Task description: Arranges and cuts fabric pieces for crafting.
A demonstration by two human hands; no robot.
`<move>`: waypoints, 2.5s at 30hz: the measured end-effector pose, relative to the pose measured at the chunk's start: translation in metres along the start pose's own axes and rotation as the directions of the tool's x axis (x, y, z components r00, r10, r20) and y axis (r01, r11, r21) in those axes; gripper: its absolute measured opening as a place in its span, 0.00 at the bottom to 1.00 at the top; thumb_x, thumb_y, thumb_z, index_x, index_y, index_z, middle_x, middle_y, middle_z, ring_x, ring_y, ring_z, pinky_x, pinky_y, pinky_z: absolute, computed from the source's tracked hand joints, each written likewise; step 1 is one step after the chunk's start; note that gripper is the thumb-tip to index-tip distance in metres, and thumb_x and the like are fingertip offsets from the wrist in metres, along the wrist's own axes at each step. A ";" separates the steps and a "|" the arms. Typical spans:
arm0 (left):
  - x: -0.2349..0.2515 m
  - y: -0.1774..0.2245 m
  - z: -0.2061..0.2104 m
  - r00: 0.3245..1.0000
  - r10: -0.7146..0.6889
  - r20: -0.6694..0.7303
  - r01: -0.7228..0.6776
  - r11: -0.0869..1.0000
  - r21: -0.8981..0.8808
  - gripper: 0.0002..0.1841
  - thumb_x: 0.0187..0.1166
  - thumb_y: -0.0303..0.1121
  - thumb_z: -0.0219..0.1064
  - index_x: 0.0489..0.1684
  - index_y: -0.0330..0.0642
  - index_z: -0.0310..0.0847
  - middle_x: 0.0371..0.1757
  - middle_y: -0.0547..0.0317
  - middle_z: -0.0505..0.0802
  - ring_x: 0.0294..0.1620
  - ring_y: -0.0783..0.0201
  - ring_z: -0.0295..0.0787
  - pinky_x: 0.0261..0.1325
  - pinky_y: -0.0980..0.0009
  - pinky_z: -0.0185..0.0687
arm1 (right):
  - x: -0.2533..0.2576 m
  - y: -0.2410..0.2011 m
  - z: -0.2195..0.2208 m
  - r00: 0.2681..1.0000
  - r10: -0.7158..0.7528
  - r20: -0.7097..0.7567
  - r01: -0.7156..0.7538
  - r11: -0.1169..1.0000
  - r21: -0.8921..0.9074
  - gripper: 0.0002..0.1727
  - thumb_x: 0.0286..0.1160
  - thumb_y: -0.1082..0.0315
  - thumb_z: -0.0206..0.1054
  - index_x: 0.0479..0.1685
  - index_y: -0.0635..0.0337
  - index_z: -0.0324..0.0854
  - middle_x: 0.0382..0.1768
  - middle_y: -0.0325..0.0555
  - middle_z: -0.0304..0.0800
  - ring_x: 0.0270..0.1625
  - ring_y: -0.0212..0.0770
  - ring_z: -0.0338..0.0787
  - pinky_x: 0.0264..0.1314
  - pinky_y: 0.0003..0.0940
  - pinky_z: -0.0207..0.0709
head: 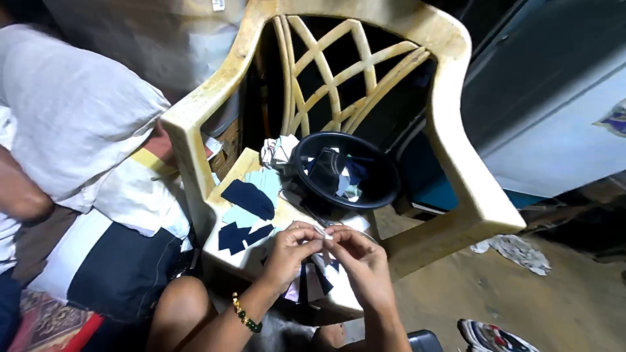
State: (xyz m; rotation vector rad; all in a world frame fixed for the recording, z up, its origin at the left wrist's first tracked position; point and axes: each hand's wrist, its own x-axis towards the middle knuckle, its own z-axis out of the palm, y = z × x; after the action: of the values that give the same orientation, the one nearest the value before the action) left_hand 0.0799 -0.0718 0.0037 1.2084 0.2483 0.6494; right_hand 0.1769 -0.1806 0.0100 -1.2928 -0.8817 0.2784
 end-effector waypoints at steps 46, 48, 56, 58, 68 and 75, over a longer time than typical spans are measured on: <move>-0.021 0.029 0.007 0.986 -0.159 0.042 0.153 0.980 0.124 0.20 0.66 0.12 0.70 0.52 0.37 0.69 0.36 0.62 0.92 0.37 0.71 0.93 0.46 0.72 0.91 | -0.023 -0.006 -0.036 0.998 0.026 0.054 -0.030 0.996 0.081 0.07 0.55 0.80 0.76 0.29 0.59 0.92 0.36 0.33 0.94 0.35 0.22 0.90 0.39 0.18 0.87; -0.029 0.027 0.001 0.998 -0.056 -0.025 0.060 0.983 0.174 0.20 0.66 0.12 0.71 0.50 0.37 0.68 0.35 0.63 0.91 0.35 0.73 0.91 0.43 0.75 0.89 | -0.022 -0.002 -0.029 0.997 0.036 0.073 -0.044 0.993 0.110 0.07 0.54 0.81 0.75 0.28 0.59 0.92 0.36 0.33 0.94 0.37 0.23 0.91 0.41 0.19 0.88; -0.045 0.026 -0.035 0.992 0.121 -0.030 -0.098 0.904 0.417 0.05 0.68 0.17 0.72 0.36 0.33 0.89 0.39 0.64 0.93 0.42 0.78 0.90 0.50 0.81 0.88 | -0.023 0.011 -0.004 0.980 0.090 0.175 -0.112 0.987 0.118 0.10 0.62 0.82 0.69 0.39 0.63 0.93 0.45 0.35 0.94 0.42 0.21 0.90 0.45 0.18 0.87; -0.046 0.029 -0.040 0.993 0.110 -0.051 -0.073 0.877 0.476 0.05 0.68 0.18 0.72 0.39 0.32 0.91 0.41 0.61 0.93 0.42 0.78 0.89 0.48 0.82 0.86 | -0.023 0.012 0.002 0.979 0.121 0.163 -0.138 0.986 0.096 0.11 0.61 0.82 0.70 0.42 0.66 0.92 0.46 0.37 0.93 0.39 0.21 0.89 0.44 0.17 0.86; -0.028 0.038 -0.060 0.986 0.017 -0.166 0.078 0.832 0.550 0.08 0.69 0.19 0.74 0.43 0.33 0.91 0.46 0.59 0.92 0.39 0.78 0.88 0.46 0.82 0.86 | -0.003 0.018 0.027 0.984 0.153 0.086 -0.156 0.987 0.028 0.07 0.63 0.82 0.71 0.37 0.65 0.90 0.37 0.37 0.93 0.35 0.23 0.90 0.42 0.19 0.87; -0.028 0.019 -0.073 0.983 0.111 -0.145 -0.016 0.843 0.537 0.08 0.68 0.19 0.73 0.44 0.31 0.90 0.44 0.58 0.92 0.42 0.77 0.88 0.48 0.82 0.86 | 0.005 0.027 0.029 0.980 0.096 0.173 -0.080 0.992 -0.097 0.07 0.68 0.81 0.67 0.36 0.67 0.91 0.44 0.42 0.94 0.43 0.20 0.90 0.47 0.14 0.84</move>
State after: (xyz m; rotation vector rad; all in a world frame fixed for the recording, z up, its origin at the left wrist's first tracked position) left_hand 0.0144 -0.0269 -0.0095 1.7058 0.5647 0.7716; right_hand 0.1679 -0.1487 -0.0117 -1.4078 -0.9988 0.4333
